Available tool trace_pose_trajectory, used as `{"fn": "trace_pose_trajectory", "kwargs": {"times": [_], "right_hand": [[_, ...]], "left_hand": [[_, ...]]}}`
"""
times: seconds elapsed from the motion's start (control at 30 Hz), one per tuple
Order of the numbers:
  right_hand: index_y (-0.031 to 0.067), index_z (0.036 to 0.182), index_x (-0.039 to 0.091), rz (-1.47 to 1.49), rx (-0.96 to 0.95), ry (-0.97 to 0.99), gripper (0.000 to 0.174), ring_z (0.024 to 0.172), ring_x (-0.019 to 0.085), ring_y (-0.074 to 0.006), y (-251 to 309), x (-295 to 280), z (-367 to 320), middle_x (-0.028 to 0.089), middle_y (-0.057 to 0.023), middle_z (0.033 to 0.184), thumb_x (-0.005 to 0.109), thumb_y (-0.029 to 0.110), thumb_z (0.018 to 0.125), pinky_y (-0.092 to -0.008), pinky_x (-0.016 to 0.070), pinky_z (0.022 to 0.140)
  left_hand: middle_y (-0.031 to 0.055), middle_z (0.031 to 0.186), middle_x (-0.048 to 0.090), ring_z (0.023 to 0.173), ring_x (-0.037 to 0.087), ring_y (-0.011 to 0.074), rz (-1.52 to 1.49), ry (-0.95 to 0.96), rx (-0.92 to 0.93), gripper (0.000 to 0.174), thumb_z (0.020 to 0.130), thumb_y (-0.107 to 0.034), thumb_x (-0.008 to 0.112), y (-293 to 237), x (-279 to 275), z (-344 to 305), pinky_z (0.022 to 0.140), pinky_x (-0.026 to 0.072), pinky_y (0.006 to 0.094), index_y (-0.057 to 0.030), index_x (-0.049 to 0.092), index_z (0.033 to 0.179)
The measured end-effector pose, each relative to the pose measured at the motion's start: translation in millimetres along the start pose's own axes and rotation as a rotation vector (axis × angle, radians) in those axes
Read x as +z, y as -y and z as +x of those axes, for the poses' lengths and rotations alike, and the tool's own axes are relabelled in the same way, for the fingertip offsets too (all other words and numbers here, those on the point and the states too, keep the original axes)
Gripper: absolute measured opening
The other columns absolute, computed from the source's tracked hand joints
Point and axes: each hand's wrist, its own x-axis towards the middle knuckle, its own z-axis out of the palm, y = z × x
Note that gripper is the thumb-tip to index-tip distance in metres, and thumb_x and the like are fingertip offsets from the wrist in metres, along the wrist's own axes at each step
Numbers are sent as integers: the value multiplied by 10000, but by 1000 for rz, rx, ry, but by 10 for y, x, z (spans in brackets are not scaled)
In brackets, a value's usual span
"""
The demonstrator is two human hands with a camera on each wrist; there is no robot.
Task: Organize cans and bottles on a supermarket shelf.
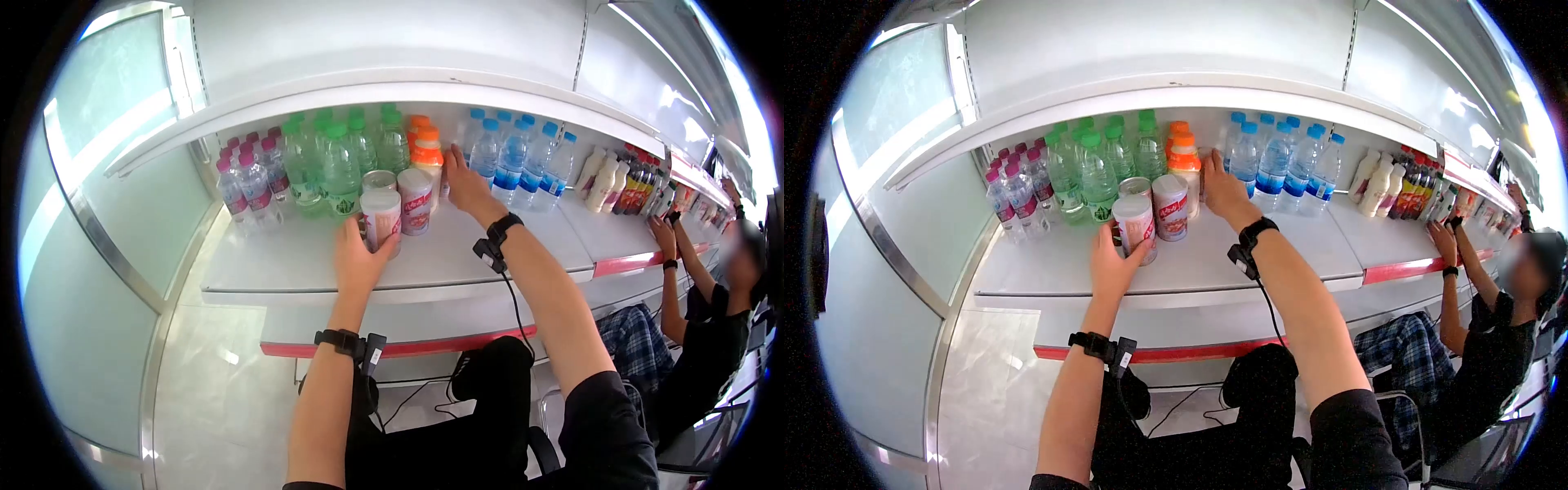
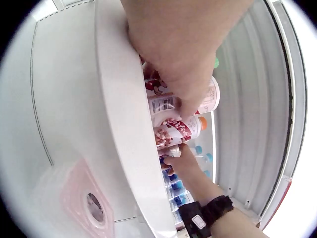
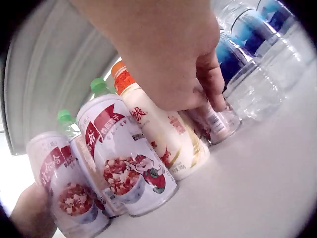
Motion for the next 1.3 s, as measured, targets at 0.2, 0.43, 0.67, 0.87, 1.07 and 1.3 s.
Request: {"fn": "trace_pose_trajectory", "kwargs": {"times": [0.2, 0.43, 0.67, 0.87, 1.07, 1.3], "right_hand": [[-5, 1428, 273, 67, -21, -108, 741, 961, 666, -466, -95, 139, -226, 215, -243, 1589, 626, -12, 777, -489, 584, 774], [43, 1427, 292, 152, 106, -163, 850, 941, 674, -448, 100, -183, -547, 415, -230, 1447, 773, 101, 728, -485, 589, 732], [72, 1486, 257, -106, 44, -4, 930, 927, 691, -428, 117, -236, -636, 495, -243, 1363, 788, 225, 738, -479, 589, 760], [53, 1408, 369, 29, 162, -35, 919, 953, 689, -416, 230, -678, -992, 641, -229, 1190, 802, 409, 680, -497, 574, 793], [6, 1355, 406, 238, 139, -75, 897, 925, 689, -422, 507, -805, -947, 689, -248, 1040, 807, 449, 685, -482, 559, 778], [-21, 1317, 434, 636, 82, -160, 843, 839, 694, -309, 646, -394, -903, 664, -230, 1104, 840, 396, 707, -412, 557, 737]], "left_hand": [[203, 1133, 608, 1055, 574, 393, -108, -35, 36, 705, 734, -376, 847, 14, 40, -26, 869, 478, 478, -8, 520, 1240], [202, 1150, 610, 1066, 576, 383, -20, -20, 13, 706, 733, -379, 848, -57, -28, -27, 875, 483, 472, -8, 524, 1239], [199, 1117, 624, 1044, 587, 377, -34, 13, 0, 734, 723, -376, 858, -28, -35, -15, 856, 491, 469, -9, 515, 1258], [201, 1136, 615, 1012, 609, 348, -63, -66, 64, 802, 715, -389, 870, -7, 13, -40, 881, 495, 443, 15, 499, 1299], [200, 1150, 603, 1014, 600, 349, 9, -67, 106, 826, 698, -371, 885, 3, 6, -22, 875, 495, 446, 14, 484, 1309], [200, 1185, 591, 1110, 556, 409, -34, -27, 46, 822, 692, -378, 874, -22, -5, -26, 917, 474, 480, -10, 475, 1310]]}}
